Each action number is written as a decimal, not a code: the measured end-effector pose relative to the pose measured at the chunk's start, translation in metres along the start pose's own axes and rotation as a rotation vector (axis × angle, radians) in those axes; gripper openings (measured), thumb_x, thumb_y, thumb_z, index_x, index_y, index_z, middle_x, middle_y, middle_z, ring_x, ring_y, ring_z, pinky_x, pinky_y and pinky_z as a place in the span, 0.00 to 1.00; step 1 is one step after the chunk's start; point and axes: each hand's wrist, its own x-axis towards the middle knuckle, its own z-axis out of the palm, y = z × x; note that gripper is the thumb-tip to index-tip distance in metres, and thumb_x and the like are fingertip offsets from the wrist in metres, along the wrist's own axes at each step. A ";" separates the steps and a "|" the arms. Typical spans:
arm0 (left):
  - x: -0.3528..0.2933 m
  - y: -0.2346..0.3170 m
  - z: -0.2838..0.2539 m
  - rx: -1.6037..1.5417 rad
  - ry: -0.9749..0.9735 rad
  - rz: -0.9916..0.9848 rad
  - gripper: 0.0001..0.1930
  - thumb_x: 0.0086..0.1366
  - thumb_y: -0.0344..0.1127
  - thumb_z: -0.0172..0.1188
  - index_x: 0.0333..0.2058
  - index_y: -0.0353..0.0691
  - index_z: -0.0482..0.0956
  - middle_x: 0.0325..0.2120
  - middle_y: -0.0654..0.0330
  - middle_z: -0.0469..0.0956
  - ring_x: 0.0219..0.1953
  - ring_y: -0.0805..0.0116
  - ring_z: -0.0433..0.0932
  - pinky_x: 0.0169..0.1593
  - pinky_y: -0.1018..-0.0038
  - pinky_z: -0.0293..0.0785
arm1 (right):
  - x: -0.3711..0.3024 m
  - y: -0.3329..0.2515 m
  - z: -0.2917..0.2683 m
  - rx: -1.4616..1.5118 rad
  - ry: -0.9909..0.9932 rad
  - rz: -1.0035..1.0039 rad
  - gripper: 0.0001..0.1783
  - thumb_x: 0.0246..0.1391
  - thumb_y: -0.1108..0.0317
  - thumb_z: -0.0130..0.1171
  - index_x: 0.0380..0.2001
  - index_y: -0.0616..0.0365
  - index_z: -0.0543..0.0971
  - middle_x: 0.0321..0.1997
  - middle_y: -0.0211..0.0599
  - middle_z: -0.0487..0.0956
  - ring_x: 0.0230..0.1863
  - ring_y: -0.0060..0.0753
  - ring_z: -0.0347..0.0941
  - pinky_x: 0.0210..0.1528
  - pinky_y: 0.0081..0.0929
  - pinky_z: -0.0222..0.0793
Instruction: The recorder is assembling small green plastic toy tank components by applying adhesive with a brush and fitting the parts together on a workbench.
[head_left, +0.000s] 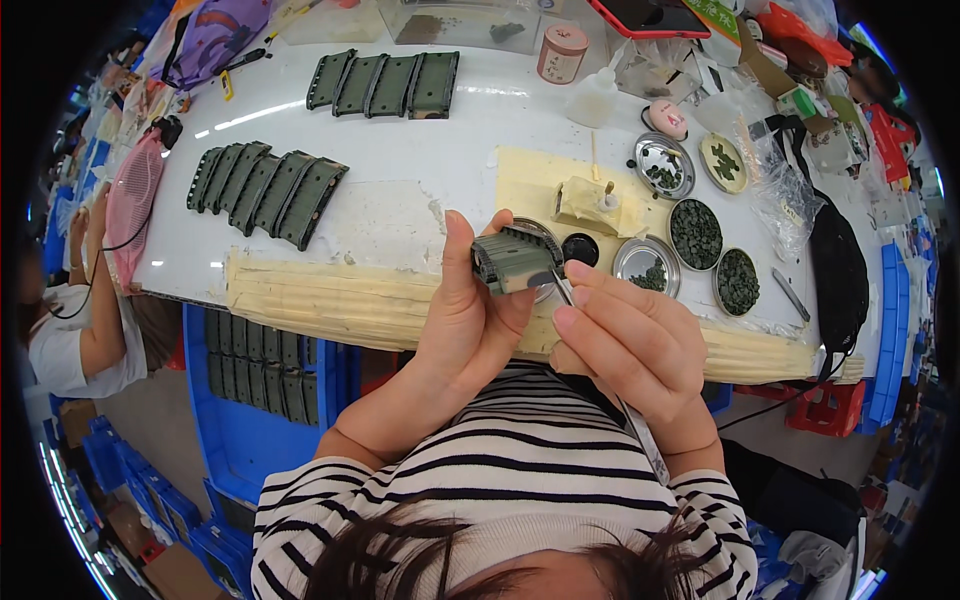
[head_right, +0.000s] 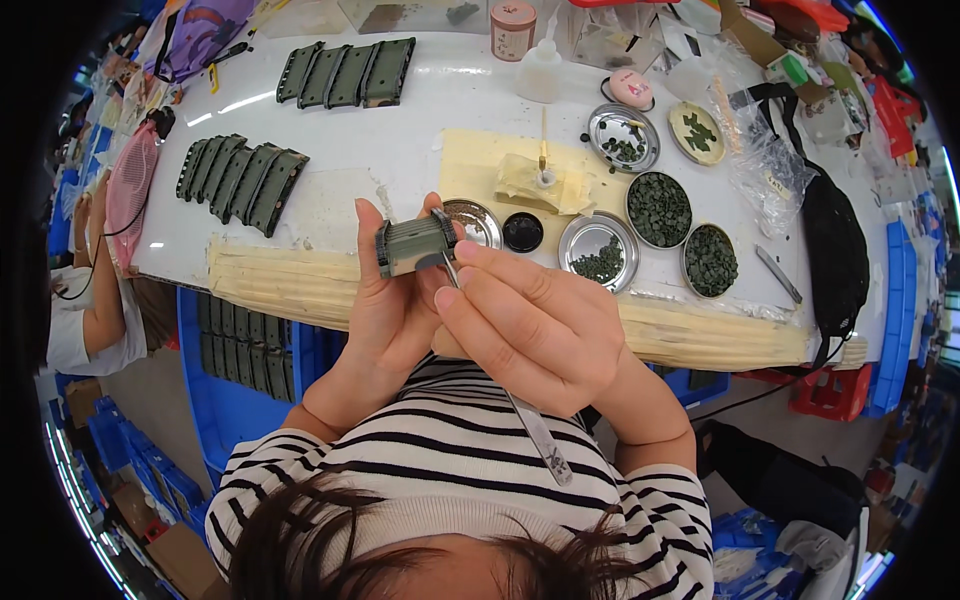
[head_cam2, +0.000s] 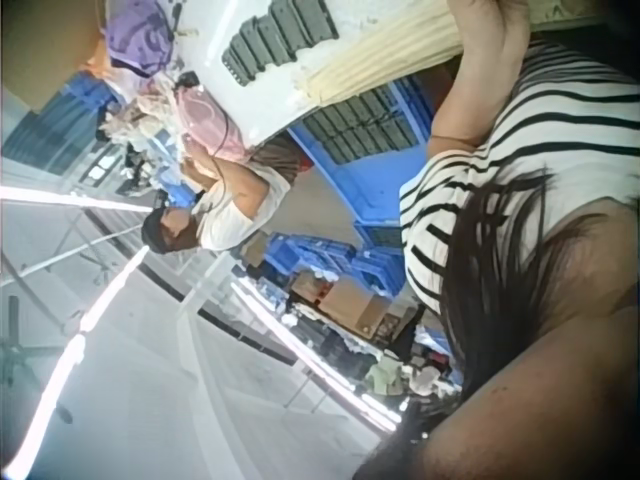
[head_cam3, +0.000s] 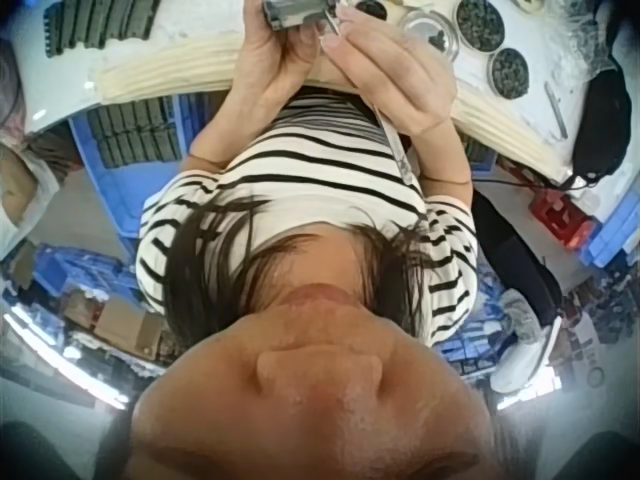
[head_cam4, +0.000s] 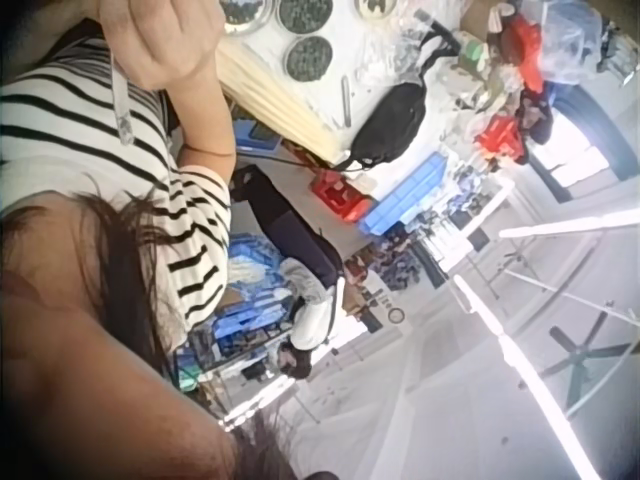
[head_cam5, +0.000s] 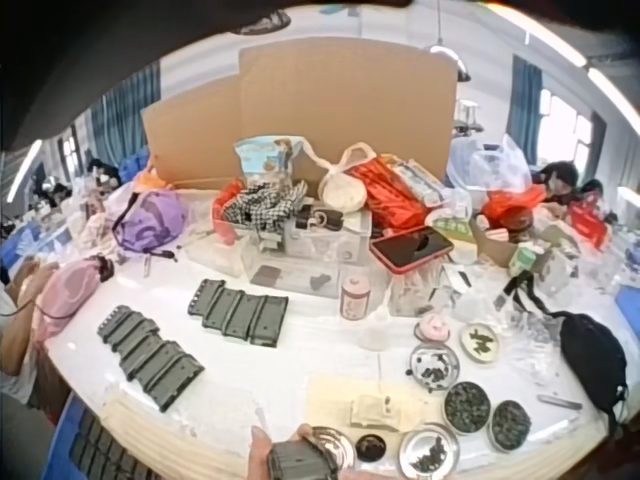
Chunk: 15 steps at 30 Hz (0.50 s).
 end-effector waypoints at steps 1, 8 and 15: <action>0.001 0.000 -0.001 0.005 0.011 -0.002 0.33 0.60 0.66 0.53 0.49 0.41 0.73 0.40 0.56 0.78 0.45 0.69 0.78 0.50 0.74 0.76 | 0.000 -0.001 -0.001 -0.003 -0.012 0.011 0.16 0.39 0.72 0.68 0.35 0.65 0.80 0.36 0.39 0.78 0.40 0.44 0.81 0.33 0.26 0.79; 0.003 0.007 0.016 -0.279 -0.046 -0.251 0.28 0.60 0.60 0.56 0.41 0.36 0.74 0.36 0.55 0.76 0.38 0.71 0.80 0.40 0.85 0.82 | -0.003 -0.004 -0.008 0.213 0.131 0.195 0.18 0.46 0.64 0.67 0.39 0.63 0.79 0.40 0.43 0.78 0.42 0.46 0.80 0.39 0.31 0.79; 0.007 0.013 0.018 -0.455 -0.051 -0.286 0.33 0.58 0.58 0.60 0.42 0.27 0.70 0.37 0.51 0.74 0.37 0.68 0.80 0.42 0.82 0.83 | -0.010 -0.006 -0.009 0.168 0.059 0.260 0.22 0.64 0.49 0.45 0.43 0.58 0.73 0.36 0.50 0.80 0.38 0.45 0.80 0.40 0.33 0.77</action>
